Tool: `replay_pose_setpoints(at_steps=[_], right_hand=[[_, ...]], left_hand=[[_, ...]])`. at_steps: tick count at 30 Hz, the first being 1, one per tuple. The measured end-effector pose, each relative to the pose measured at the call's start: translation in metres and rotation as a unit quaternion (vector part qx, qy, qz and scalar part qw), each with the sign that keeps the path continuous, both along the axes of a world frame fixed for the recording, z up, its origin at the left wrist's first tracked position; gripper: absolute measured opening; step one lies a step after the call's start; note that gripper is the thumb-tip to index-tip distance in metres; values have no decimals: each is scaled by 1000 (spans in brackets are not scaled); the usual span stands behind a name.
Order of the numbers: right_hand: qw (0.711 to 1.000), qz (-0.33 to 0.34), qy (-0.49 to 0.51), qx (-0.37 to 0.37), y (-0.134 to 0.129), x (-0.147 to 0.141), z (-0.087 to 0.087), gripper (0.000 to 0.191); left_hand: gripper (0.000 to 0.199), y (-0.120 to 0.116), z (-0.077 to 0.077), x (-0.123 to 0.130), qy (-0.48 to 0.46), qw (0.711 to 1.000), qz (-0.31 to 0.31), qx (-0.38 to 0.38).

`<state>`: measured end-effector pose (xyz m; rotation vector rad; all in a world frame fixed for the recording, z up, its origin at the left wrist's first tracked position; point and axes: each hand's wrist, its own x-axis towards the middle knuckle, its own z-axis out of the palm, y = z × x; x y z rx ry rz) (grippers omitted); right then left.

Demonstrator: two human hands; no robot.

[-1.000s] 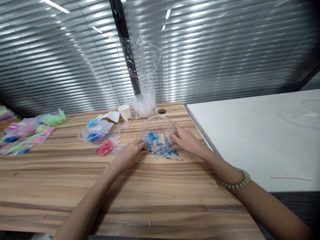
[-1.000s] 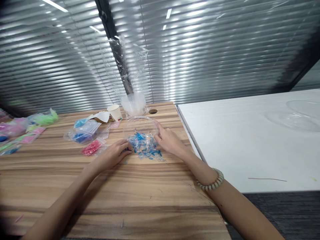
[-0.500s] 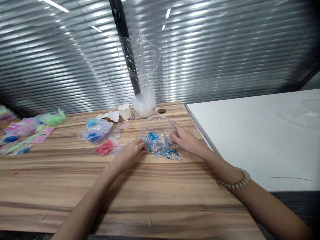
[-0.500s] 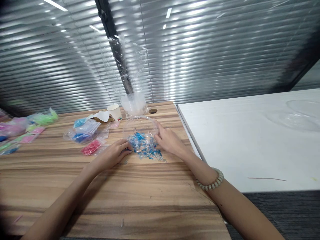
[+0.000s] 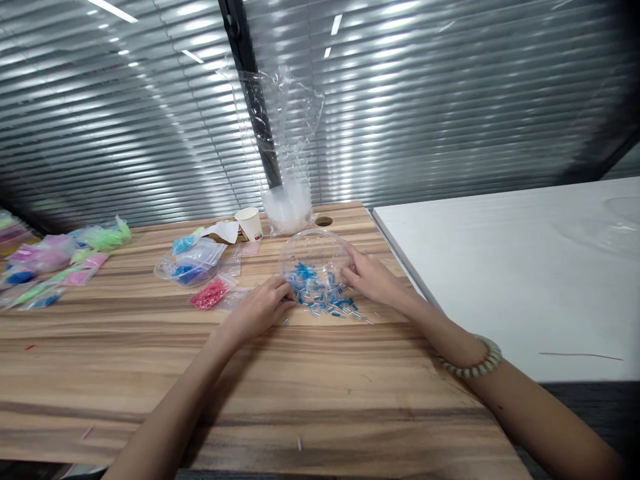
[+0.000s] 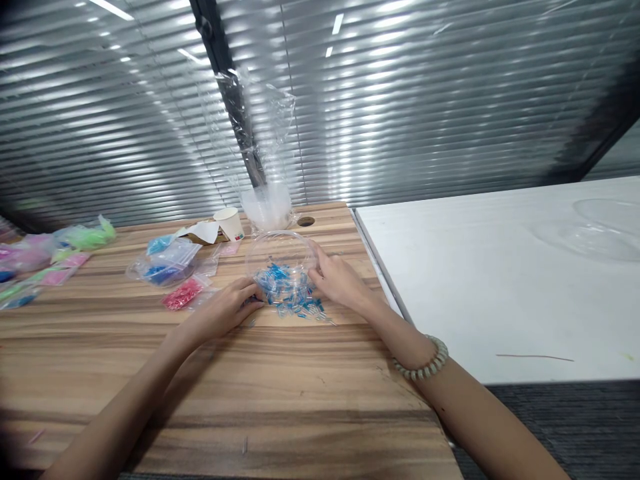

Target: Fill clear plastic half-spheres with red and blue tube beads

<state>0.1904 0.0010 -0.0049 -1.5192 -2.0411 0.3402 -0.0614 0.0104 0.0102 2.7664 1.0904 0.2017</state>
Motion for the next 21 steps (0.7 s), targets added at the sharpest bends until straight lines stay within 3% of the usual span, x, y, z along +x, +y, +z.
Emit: replay_pose_setpoints(at_steps=[21], right_hand=[[1000, 0, -8, -3, 0, 0, 0, 66]], left_hand=[[14, 1, -1, -1, 0, 1000, 2, -2]])
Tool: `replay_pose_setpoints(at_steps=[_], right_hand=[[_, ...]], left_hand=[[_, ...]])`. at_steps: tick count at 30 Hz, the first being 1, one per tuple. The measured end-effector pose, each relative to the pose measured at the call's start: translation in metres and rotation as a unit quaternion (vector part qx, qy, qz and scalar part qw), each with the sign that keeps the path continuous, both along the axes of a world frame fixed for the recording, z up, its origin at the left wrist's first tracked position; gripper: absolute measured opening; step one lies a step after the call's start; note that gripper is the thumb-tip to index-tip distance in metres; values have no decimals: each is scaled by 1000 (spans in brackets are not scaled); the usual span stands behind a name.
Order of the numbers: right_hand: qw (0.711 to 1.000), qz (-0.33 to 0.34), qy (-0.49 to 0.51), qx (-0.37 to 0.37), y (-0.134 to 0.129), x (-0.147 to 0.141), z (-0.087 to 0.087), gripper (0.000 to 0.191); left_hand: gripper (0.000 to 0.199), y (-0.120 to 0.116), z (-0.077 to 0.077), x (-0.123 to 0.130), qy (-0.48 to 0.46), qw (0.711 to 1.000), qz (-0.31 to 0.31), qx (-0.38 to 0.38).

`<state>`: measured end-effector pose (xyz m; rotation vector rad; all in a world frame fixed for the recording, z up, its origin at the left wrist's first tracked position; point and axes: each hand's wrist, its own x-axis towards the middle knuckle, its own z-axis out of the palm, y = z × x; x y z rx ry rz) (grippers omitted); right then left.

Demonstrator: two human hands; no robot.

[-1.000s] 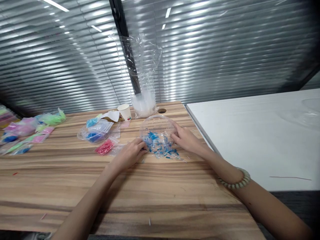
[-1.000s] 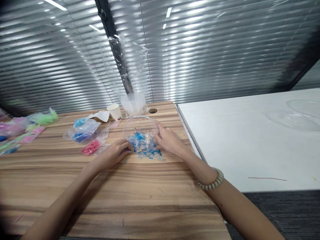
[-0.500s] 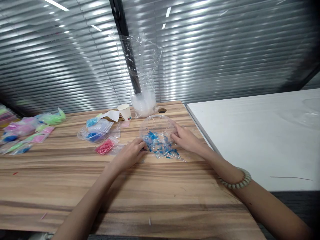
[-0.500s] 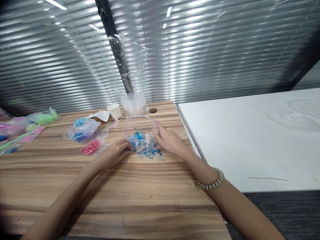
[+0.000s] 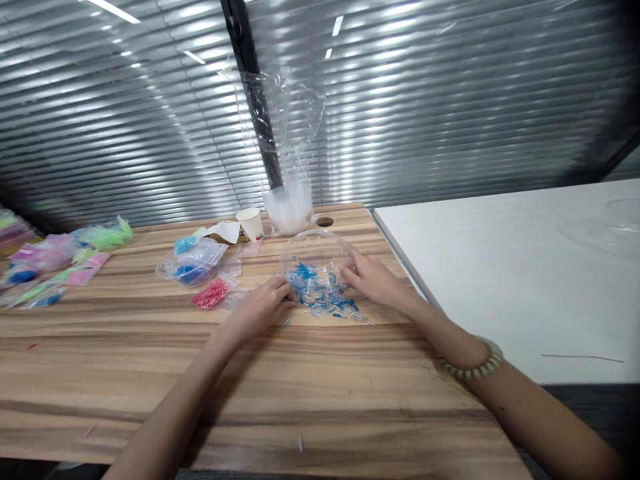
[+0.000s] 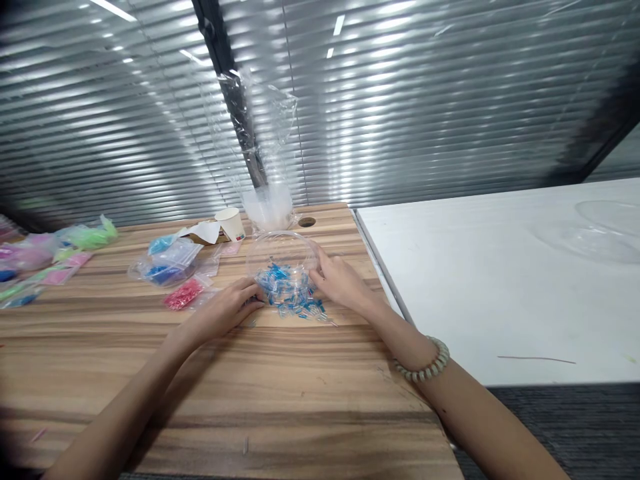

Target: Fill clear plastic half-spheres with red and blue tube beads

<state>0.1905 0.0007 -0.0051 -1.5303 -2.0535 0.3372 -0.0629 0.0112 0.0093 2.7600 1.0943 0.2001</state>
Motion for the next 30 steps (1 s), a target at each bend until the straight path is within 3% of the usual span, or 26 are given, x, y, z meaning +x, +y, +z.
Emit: replay_pose_setpoints(at_steps=[10, 30], right_hand=[[1000, -3, -5, 23, 0, 0, -1, 63], [995, -16, 85, 41, 2, -3, -1, 64]], left_hand=[[13, 1, 0, 0, -20, 1000, 2, -9], [14, 6, -4, -3, -22, 999, -3, 45]])
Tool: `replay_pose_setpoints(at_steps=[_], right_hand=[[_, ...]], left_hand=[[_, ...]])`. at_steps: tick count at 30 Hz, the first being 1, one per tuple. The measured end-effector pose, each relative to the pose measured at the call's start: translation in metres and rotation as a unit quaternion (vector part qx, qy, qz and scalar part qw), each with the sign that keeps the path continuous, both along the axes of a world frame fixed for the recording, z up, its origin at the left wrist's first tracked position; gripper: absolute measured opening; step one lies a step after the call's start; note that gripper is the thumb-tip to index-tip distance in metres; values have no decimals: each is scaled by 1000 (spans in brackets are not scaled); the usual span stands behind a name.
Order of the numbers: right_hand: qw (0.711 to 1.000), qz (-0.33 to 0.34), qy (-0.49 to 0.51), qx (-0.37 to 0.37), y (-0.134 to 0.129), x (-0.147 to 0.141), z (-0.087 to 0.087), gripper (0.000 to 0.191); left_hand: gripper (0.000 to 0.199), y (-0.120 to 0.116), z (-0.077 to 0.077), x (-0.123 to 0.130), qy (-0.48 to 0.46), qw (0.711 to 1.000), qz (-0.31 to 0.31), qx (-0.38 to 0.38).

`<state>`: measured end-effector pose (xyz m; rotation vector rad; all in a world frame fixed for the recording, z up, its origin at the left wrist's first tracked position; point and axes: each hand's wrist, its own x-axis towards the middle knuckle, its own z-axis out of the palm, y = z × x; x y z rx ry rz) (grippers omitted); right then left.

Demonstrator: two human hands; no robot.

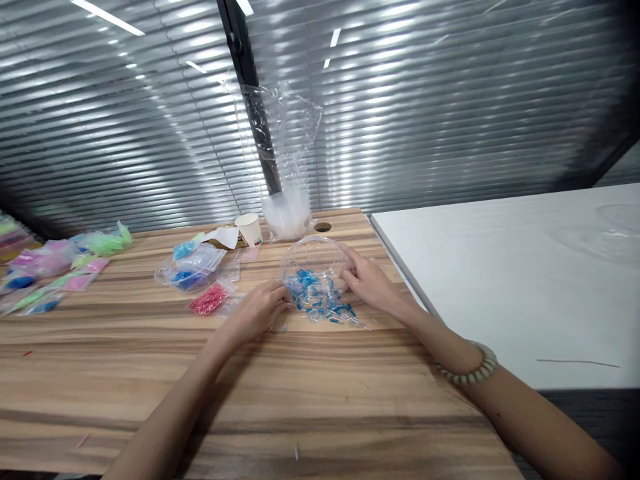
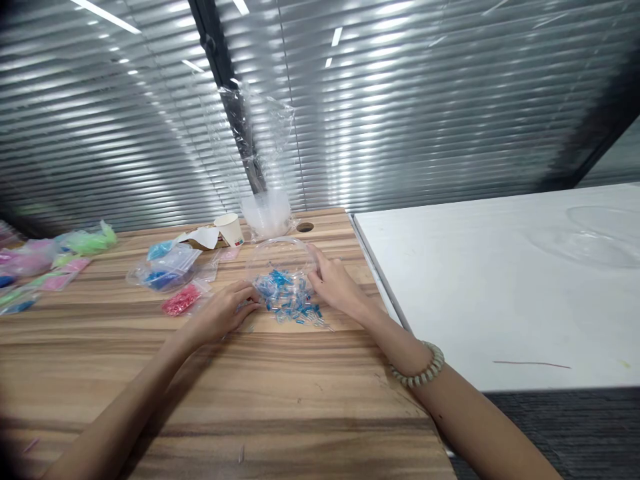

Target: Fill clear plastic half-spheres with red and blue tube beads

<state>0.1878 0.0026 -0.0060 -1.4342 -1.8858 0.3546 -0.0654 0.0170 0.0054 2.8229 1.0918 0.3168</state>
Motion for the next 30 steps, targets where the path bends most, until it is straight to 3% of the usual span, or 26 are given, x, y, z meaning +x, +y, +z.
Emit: replay_pose_setpoints(at_steps=[30], right_hand=[[999, 20, 27, -31, 0, 0, -2, 67]], left_hand=[[18, -1, 4, 0, 22, 1000, 3, -11]])
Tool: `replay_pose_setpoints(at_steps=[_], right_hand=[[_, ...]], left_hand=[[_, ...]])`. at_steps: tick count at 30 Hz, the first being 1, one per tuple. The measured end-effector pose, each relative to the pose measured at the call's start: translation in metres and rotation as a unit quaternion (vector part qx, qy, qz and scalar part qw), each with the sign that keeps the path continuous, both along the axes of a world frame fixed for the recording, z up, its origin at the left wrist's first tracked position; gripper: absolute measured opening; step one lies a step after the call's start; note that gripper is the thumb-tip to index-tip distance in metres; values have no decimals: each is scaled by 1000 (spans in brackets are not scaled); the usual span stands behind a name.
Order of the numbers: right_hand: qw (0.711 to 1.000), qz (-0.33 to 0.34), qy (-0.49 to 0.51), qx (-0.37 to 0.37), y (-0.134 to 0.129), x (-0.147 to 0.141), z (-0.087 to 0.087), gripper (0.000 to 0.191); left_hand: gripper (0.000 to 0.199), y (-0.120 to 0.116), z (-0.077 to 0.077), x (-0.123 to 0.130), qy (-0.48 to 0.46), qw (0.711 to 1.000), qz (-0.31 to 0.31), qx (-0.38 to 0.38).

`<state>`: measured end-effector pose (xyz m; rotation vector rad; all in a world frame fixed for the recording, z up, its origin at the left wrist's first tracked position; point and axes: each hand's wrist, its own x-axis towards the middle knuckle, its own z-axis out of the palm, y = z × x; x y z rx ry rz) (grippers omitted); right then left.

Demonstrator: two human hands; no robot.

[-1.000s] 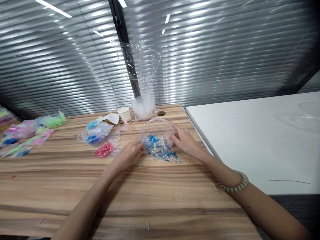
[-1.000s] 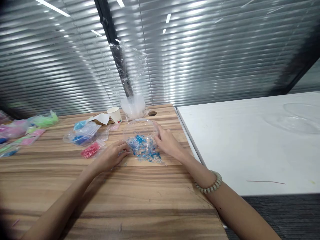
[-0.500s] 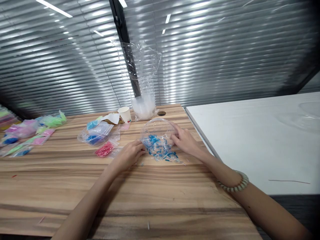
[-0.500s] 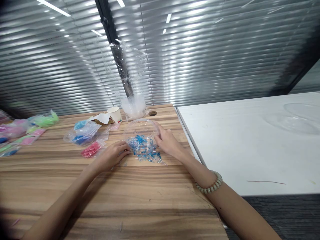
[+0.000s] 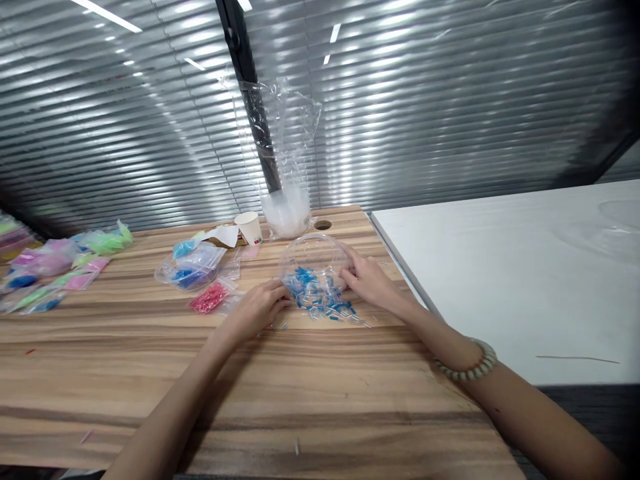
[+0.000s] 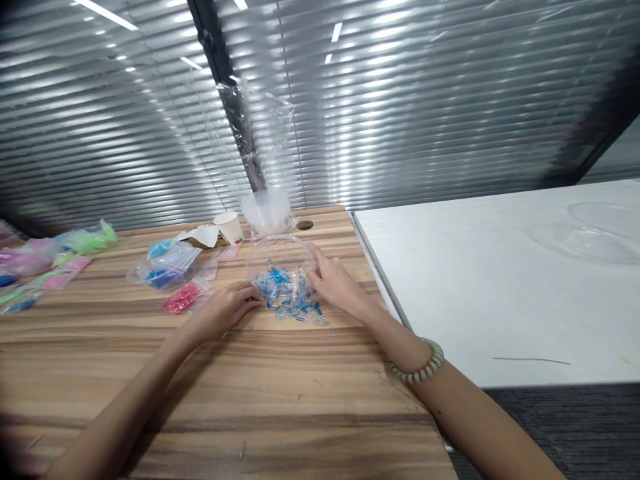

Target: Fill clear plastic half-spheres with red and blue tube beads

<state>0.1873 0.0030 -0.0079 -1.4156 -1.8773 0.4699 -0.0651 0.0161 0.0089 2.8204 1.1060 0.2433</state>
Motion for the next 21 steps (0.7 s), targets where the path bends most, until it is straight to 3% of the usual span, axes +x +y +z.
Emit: replay_pose_setpoints(at_steps=[21], right_hand=[[1000, 16, 10, -11, 1, 1, -2, 68]], left_hand=[[21, -4, 0, 2, 4, 1000, 11, -27]])
